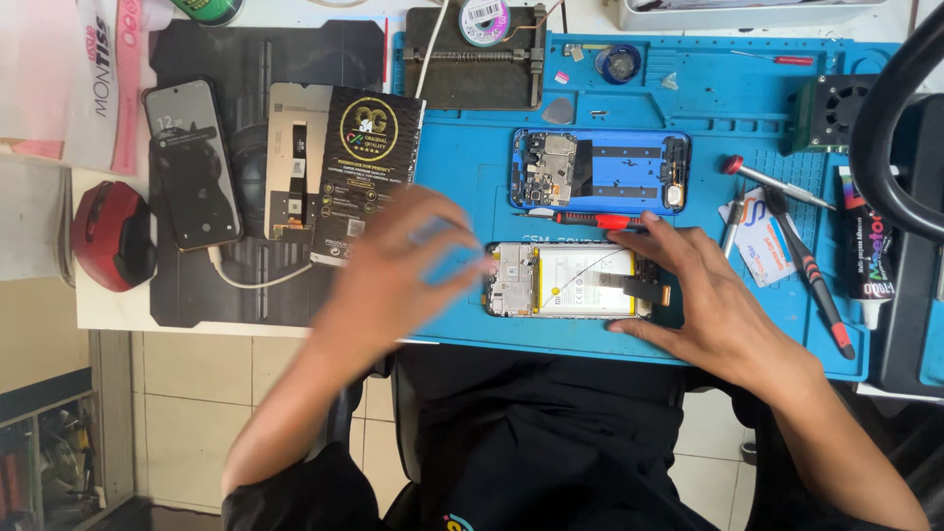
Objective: The person cleans the inside of a disassembled phone chassis with a small brush, then installs a new battery into the chassis. The person then removes the motherboard from a second phone and cleans it with a brush.
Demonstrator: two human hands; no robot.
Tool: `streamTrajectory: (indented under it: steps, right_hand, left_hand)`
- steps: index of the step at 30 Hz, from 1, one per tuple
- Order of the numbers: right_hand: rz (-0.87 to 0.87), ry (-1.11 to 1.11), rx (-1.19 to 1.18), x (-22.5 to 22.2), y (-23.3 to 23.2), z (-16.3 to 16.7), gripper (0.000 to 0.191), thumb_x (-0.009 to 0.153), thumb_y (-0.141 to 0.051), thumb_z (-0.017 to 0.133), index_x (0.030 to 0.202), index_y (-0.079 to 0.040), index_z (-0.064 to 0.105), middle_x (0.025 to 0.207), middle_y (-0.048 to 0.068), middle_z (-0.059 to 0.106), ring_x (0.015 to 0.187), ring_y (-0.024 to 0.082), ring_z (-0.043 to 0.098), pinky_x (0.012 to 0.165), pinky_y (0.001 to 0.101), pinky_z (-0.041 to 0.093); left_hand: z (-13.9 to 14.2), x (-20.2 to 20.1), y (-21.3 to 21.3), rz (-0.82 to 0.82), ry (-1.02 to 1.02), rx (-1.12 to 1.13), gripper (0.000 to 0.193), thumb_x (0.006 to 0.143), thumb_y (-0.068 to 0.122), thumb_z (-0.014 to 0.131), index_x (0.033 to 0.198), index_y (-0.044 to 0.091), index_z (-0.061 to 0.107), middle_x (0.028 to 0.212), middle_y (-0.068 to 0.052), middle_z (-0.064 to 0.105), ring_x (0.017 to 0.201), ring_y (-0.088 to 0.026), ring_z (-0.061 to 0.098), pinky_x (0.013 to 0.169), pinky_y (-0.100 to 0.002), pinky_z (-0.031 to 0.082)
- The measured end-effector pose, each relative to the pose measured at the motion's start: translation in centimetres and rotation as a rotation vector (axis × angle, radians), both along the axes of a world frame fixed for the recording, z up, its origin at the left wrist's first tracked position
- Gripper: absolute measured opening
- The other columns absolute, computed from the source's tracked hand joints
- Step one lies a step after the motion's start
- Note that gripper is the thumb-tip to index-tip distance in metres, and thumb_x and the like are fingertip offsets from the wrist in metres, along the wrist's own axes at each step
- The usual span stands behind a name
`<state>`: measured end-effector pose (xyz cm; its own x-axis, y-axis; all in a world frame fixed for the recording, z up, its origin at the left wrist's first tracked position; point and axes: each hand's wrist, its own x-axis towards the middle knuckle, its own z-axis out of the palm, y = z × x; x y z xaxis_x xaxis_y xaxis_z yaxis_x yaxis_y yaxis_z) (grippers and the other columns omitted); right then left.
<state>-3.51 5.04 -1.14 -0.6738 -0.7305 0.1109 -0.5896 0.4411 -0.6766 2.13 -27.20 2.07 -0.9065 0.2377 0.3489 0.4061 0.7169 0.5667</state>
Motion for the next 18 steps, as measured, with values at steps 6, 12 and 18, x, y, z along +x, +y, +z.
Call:
streamTrajectory:
  steps: [6,12,18]
  right_hand:
    - [-0.031,-0.055,0.019,0.2,0.1,-0.3,0.12,0.064,-0.026,0.09,0.158,-0.009,0.017,0.141,0.016,0.062,0.117,0.039,0.057,0.096,0.0481,0.049]
    - [-0.035,-0.045,-0.02,0.4,0.3,-0.5,0.121,0.064,-0.028,0.09,0.158,-0.01,0.016,0.139,0.017,0.061,0.123,0.038,0.056,0.101,0.0489,0.047]
    - [-0.028,-0.129,-0.03,0.0,1.0,0.0,0.116,0.064,-0.025,0.089,0.157,-0.009,0.021,0.14,0.018,0.061,0.13,0.039,0.057,0.106,0.0484,0.046]
  left_hand:
    - [-2.0,-0.1,4.7,-0.223,-0.113,-0.038,0.03,0.085,0.027,0.082,0.099,0.003,0.069,0.107,-0.005,0.059,0.106,-0.024,0.058,0.088,-0.039,0.052]
    - [-3.1,-0.1,5.4,-0.205,-0.155,-0.053,0.024,0.087,0.023,0.08,0.098,0.003,0.071,0.107,-0.004,0.059,0.11,-0.023,0.056,0.091,-0.039,0.05]
    - [-3.1,0.1,6.0,-0.174,-0.181,-0.11,0.014,0.091,0.015,0.074,0.093,0.002,0.071,0.107,-0.006,0.059,0.112,-0.026,0.056,0.092,-0.041,0.048]
